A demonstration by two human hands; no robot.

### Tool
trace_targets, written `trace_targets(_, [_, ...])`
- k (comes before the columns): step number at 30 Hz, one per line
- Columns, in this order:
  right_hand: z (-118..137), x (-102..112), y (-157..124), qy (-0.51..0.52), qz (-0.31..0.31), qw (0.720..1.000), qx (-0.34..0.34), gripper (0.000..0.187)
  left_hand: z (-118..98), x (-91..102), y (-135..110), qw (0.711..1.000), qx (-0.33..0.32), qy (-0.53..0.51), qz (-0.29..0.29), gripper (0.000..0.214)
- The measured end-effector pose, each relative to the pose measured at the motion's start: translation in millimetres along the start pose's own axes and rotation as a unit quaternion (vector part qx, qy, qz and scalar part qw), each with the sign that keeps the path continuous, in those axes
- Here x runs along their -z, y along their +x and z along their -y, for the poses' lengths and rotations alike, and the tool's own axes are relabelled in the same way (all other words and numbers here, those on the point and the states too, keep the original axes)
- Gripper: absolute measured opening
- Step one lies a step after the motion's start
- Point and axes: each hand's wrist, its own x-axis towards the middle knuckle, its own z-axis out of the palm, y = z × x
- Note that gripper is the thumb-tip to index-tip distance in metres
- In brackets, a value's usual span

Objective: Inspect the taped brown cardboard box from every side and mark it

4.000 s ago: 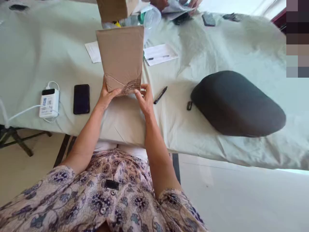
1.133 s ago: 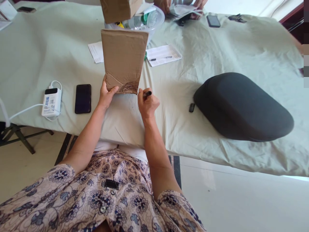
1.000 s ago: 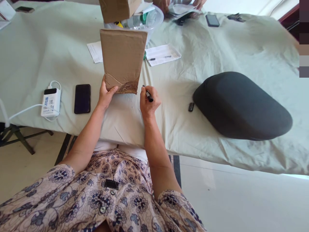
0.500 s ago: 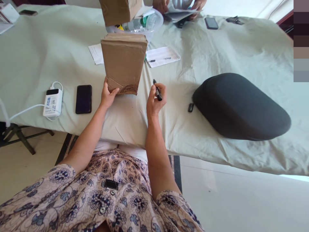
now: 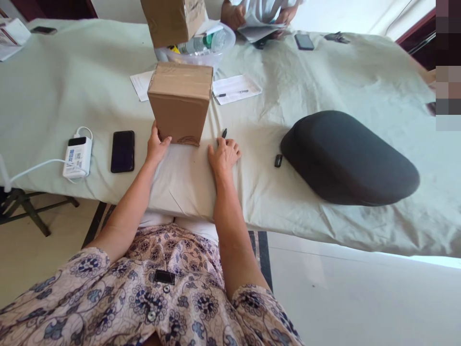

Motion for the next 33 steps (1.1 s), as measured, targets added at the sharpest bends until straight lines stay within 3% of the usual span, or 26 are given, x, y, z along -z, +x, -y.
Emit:
trace_targets(5, [0,2,2,-0.005,0.011,1.000,-0.002,0.044,-29,30.7,-18,0.998,0.026,0.055,-0.009,0.081])
trace_targets(8, [-4,-2,3,0.008,-0.005,1.000,-0.003,0.045,-47,65.8,-38,0.986,0.021,0.148,-0.073,0.067])
trace_targets(12, [-10,-11,7,0.038,-0.044,0.998,-0.001,0.047,-60,110.4,-63,0.941,0.069,0.285,-0.169,0.063])
trace_targets(16, [-12,-18,10,0.065,-0.072,0.995,0.008,0.045,-59,135.0,-77,0.892,0.151,0.373,-0.208,0.067])
trace_targets(20, [-11,-16,11,0.083,-0.066,0.994,0.002,0.044,-56,138.2,-81,0.876,0.188,0.409,-0.175,0.062])
trace_targets(25, [-9,-8,12,0.090,-0.071,0.993,-0.023,0.044,-53,129.9,-77,0.899,0.182,0.373,-0.140,0.052])
trace_targets(29, [-11,-5,15,0.119,-0.109,0.986,-0.031,0.040,-46,128.9,-72,0.922,0.169,0.309,-0.161,0.049])
trace_targets(33, [-11,-7,19,0.206,-0.161,0.965,0.009,0.030,-37,129.8,-68,0.938,0.175,0.218,-0.203,0.051])
